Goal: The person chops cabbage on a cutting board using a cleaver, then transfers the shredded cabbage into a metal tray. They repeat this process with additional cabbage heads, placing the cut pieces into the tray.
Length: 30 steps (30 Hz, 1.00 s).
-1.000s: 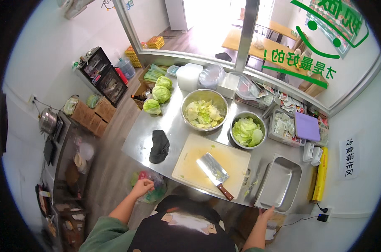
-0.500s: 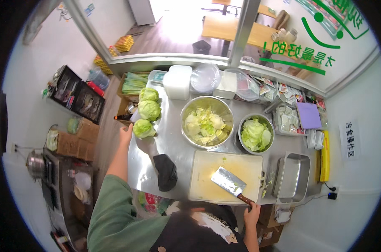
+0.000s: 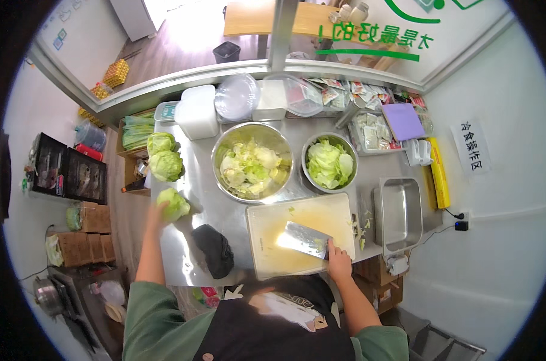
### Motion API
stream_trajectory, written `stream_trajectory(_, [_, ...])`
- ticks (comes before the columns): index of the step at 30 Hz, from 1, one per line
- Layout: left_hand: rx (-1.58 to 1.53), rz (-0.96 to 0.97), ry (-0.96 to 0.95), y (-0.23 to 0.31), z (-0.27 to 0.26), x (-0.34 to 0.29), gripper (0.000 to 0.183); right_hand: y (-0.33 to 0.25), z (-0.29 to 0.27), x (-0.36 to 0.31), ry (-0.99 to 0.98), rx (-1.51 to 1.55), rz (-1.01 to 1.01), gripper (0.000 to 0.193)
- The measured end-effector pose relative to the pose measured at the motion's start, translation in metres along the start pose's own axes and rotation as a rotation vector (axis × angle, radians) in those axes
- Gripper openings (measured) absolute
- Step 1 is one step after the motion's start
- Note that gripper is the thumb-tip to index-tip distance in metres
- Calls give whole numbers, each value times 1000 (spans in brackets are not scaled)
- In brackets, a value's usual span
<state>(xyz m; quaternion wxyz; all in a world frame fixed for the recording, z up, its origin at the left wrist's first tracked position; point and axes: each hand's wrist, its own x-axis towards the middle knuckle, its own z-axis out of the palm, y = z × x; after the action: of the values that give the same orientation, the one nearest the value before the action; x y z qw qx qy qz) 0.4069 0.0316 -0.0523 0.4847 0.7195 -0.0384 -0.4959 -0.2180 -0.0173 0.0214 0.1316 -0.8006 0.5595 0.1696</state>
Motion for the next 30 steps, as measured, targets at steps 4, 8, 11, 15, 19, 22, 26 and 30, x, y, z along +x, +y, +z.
stream_trajectory(4, [-73,0,-24,19,91,-136,69,-3,-21,-15,36,181,-76,81])
stream_trajectory(8, [-317,-60,-333,-28,161,-183,47,2,-19,-18,138,497,-135,67])
stream_trajectory(11, [-260,-126,-290,-51,233,-220,51,6,-24,-18,56,721,-115,58])
stream_trajectory(15, [-30,-176,-111,-107,301,-236,82,5,-36,-19,-97,825,73,37])
stream_trajectory(19, [128,-123,-29,-121,333,-260,90,13,-37,-33,-13,877,21,32])
stream_trajectory(22, [206,-54,-6,-129,340,-263,89,16,-49,-46,14,873,27,32])
stream_trajectory(26, [370,58,82,-170,341,-221,90,20,-70,-61,-78,880,33,33])
stream_trajectory(30, [392,-79,29,-127,353,-237,98,15,-60,-65,-66,874,-4,28])
